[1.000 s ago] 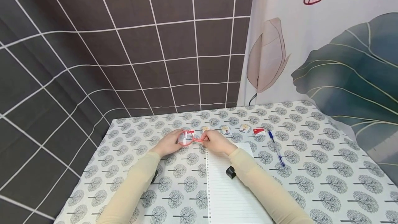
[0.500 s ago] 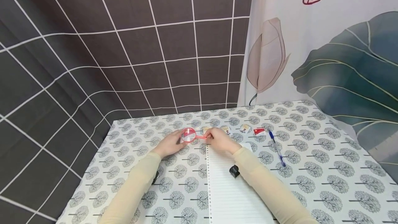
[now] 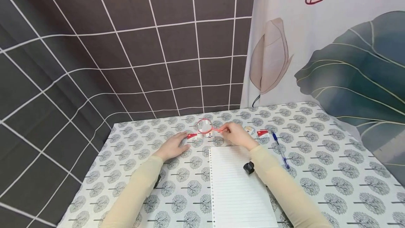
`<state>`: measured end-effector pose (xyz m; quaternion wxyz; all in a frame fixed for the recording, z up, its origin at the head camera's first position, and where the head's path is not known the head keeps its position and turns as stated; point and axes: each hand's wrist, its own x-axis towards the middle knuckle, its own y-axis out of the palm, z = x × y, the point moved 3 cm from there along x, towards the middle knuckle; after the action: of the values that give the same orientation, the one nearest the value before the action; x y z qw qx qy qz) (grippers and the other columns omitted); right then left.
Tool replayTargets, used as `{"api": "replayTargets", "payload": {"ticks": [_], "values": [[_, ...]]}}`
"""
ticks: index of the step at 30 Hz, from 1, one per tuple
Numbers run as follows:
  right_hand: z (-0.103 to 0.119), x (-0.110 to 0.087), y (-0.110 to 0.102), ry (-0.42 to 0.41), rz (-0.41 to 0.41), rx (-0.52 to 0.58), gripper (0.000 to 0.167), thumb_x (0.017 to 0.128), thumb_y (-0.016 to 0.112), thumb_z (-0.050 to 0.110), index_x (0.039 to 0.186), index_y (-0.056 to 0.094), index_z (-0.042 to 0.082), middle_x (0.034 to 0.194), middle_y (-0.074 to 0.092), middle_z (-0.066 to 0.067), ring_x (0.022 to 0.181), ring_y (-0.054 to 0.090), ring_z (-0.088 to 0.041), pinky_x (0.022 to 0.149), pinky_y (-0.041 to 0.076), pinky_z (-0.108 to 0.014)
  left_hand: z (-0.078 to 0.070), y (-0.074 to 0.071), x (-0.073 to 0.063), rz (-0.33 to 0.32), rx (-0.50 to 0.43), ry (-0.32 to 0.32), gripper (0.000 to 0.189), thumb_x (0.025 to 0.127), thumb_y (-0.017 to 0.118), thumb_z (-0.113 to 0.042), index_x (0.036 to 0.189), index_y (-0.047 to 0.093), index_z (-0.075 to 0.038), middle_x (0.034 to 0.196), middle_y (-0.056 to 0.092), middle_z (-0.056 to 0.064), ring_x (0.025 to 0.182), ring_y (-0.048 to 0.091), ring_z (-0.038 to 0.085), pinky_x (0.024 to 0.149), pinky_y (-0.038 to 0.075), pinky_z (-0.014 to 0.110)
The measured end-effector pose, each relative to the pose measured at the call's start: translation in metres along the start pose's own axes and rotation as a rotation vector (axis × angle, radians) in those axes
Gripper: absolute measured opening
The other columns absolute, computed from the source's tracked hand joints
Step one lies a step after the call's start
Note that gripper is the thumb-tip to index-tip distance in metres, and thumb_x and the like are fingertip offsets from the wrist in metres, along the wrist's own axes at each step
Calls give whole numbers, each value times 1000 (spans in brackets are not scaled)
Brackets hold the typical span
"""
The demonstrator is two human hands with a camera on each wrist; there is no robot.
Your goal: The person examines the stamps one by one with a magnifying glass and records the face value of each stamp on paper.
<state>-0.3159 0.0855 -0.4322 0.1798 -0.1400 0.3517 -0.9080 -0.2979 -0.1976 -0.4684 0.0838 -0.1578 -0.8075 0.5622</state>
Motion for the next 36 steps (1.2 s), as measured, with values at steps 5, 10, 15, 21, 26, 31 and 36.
{"api": "replayTargets", "payload": {"ticks": [5, 10, 15, 21, 26, 31, 36], "values": [[-9, -4, -20, 25, -30, -9, 16, 96, 63, 6, 107, 69, -4, 81, 60, -3, 67, 51, -13, 65, 48, -26, 1, 1, -2, 9, 3, -11, 67, 99, 59, -43, 152, 43, -6, 160, 37, 13, 146, 33, 36, 121, 26, 53], [-19, -12, -37, 71, -31, 25, 20, 98, 59, 5, 113, 65, -7, 86, 60, -6, 71, 50, -14, 67, 48, -26, 0, 1, -2, -2, -15, 7, 66, 99, 60, -41, 152, 43, -5, 159, 38, 14, 146, 34, 36, 120, 26, 54], [-29, -19, -53, 65, -68, -19, 20, 97, 58, 3, 112, 66, -9, 82, 57, -5, 66, 46, -13, 57, 42, -22, -1, 2, -2, -7, -14, 17, 66, 99, 60, -42, 151, 44, -4, 159, 38, 14, 145, 35, 36, 120, 26, 54], [-42, -32, -73, 82, -98, -23, 22, 97, 58, 2, 113, 64, -11, 82, 60, -7, 62, 48, -13, 50, 42, -21, -2, 2, -1, -9, -13, 23, 65, 100, 60, -40, 150, 45, -2, 158, 39, 16, 145, 35, 38, 120, 26, 54], [-53, -41, -88, 133, -111, -18, 24, 99, 57, 5, 117, 63, -10, 87, 61, -12, 60, 47, -14, 52, 43, -25, 0, 1, -2, -11, -3, 16, 66, 99, 60, -41, 151, 45, -3, 158, 39, 16, 145, 36, 38, 120, 27, 55], [-62, -52, -104, 162, -139, -59, 24, 100, 57, 7, 117, 63, -9, 89, 62, -16, 58, 49, -18, 59, 45, -26, -1, 0, -3, -6, 5, 13, 66, 99, 59, -41, 151, 44, -2, 158, 39, 16, 145, 36, 38, 120, 27, 55], [-72, -63, -117, 152, -177, -96, 22, 99, 59, 5, 114, 63, -11, 88, 63, -14, 65, 49, -16, 58, 45, -26, -2, -2, -2, -1, -4, 10, 65, 100, 60, -40, 150, 44, -2, 158, 39, 16, 145, 35, 38, 120, 26, 55]]}}
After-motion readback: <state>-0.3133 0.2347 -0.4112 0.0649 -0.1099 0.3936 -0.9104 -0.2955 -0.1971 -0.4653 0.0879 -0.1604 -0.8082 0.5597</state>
